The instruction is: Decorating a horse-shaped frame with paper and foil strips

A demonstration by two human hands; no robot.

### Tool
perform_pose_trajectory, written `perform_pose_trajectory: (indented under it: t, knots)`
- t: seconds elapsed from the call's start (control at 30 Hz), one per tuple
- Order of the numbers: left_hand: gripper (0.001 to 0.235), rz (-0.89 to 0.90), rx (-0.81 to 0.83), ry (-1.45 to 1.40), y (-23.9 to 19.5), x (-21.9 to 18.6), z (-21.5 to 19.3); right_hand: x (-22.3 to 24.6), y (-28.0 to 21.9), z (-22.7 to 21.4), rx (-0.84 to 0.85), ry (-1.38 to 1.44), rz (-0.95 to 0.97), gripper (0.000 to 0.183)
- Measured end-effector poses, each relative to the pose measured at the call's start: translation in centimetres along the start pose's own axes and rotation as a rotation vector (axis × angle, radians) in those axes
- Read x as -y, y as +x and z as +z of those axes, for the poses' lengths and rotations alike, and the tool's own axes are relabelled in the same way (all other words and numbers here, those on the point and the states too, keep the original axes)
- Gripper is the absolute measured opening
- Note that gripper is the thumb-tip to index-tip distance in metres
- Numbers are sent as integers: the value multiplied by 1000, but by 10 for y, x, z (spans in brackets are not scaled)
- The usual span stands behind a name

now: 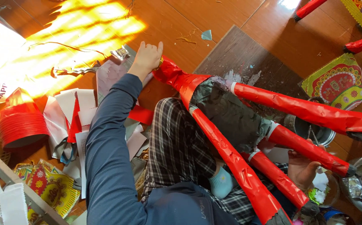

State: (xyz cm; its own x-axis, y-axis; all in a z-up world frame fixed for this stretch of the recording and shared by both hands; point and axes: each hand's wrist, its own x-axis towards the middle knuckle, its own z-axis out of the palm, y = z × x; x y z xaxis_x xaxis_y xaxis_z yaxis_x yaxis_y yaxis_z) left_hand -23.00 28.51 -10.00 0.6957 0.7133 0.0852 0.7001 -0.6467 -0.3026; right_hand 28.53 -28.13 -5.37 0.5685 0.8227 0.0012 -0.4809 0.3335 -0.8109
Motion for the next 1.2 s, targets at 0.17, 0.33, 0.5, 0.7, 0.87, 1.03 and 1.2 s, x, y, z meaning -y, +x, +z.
perform_pose_trajectory:
  t: [0.17, 0.33, 0.5, 0.7, 0.87, 1.03, 1.2]
  knots:
    - [63, 51, 53, 22, -6, 6, -9, 1, 0, -1, -11, -73, -7, 79]
    - [66, -218, 421, -341, -6, 21, -47, 4, -4, 7, -39, -6, 11, 81]
    - [53, -492, 702, -621, -18, 17, -78, 2, -1, 2, -44, -18, 17, 81]
    - [39, -426, 452, -498, -19, 13, -23, 2, -3, -3, -74, -8, 21, 84]
    - [39, -417, 334, -405, -7, 11, -27, 0, -4, -4, -93, -27, 19, 86]
    - [18, -275, 87, -146, -1, 5, 1, 2, -3, 6, -90, -21, 14, 85]
    - [24, -317, 226, -210, -3, 15, -36, 1, -1, 2, -68, 1, 18, 85]
